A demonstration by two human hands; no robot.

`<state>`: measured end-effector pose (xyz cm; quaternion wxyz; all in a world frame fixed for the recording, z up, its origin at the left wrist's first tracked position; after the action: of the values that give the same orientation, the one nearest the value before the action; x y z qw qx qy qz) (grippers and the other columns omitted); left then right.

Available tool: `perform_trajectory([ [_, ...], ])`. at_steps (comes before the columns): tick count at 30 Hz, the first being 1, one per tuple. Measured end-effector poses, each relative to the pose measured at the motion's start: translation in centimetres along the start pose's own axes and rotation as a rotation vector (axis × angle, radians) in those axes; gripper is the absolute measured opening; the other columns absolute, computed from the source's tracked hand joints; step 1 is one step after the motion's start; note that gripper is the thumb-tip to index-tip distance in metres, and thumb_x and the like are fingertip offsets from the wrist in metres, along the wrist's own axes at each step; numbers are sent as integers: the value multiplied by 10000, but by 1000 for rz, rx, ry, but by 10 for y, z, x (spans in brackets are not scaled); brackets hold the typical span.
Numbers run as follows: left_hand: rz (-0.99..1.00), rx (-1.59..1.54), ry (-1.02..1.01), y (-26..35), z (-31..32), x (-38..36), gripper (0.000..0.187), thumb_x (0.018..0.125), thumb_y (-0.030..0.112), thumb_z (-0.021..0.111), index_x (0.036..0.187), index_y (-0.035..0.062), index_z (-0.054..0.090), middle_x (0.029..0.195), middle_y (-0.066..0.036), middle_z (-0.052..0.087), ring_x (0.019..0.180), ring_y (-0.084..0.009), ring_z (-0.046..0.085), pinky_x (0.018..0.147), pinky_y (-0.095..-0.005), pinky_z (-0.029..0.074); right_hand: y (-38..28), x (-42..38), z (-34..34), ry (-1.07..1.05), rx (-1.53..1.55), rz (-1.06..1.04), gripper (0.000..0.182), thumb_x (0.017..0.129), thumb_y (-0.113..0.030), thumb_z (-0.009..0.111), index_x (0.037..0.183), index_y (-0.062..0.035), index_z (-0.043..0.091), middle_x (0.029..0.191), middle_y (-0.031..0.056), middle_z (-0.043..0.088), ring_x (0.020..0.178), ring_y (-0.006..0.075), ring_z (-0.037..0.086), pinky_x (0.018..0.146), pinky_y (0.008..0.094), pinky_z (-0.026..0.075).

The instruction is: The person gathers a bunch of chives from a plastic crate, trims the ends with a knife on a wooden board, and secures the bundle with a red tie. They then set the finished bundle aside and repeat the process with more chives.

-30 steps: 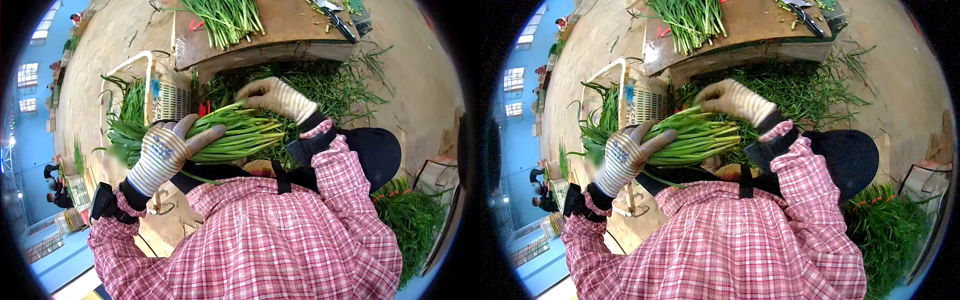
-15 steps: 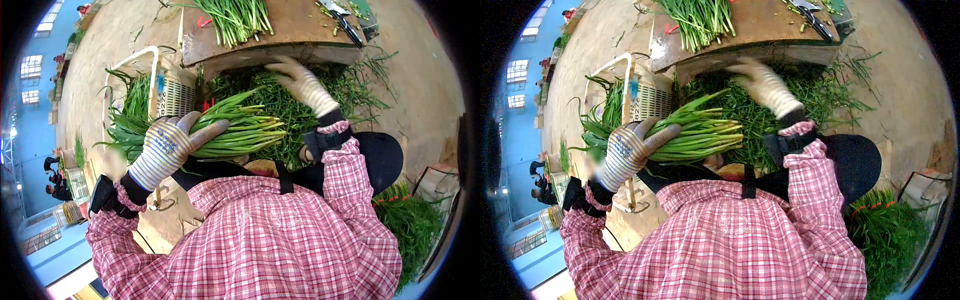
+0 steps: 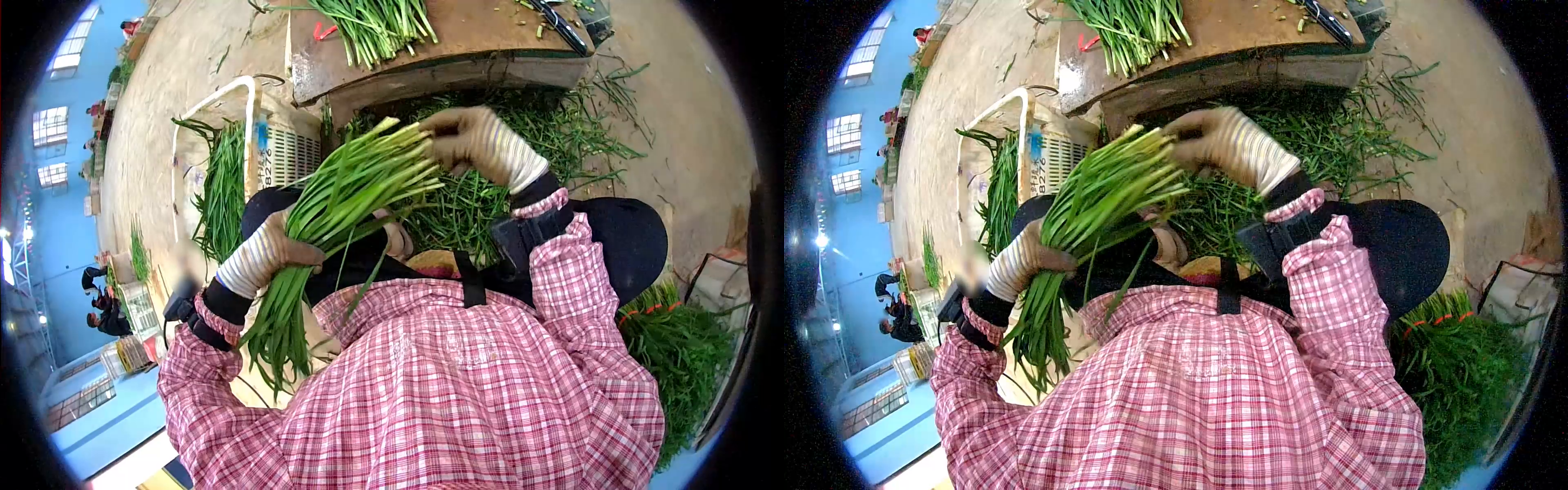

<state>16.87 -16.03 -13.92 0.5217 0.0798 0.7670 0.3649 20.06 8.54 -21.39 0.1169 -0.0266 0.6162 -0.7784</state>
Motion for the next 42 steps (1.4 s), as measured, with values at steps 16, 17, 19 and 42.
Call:
perform_trajectory([
  [16, -53, -240, 59, -33, 12, 8, 412, 723, 78, 705, 1114, 19, 589, 880, -27, 641, 680, -91, 589, 630, -256, 503, 47, -28, -27, 617, -243, 172, 369, 733, -143, 747, 1071, -38, 645, 1005, 189, 656, 902, 271, 640, 800, 364, 507],
  [17, -61, -285, 79, -30, 14, 5, 427, 719, 85, 709, 1124, 17, 591, 885, -17, 641, 693, -84, 578, 646, -253, 498, 34, -36, -47, 731, -494, 107, 276, 749, -104, 719, 1018, -63, 670, 1003, 182, 657, 917, 288, 635, 804, 370, 506],
  [19, 20, -257, 71, -23, 18, 8, 443, 718, 80, 709, 1139, 15, 587, 906, -20, 644, 721, -87, 583, 665, -254, 501, -6, -44, -56, 866, -927, -84, 176, 732, -166, 737, 897, -108, 712, 1066, 167, 636, 1008, 338, 596, 866, 389, 482],
  [42, 188, 78, 116, -12, 20, 19, 648, 667, 8, 725, 1276, 3, 503, 1131, -47, 627, 999, -108, 550, 925, -269, 437, -11, -24, -45, 684, -972, 40, 465, 716, -429, 751, 1008, -73, 688, 1216, 184, 579, 1124, 273, 551, 962, 374, 425],
])
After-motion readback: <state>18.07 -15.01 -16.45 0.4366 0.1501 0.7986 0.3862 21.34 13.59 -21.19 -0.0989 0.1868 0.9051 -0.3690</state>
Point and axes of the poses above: each hand's wrist, its own x-axis towards the middle knuckle, its own z-axis out of the palm, y = z × x, the point moved 8 cm from there along x, towards the middle knuckle
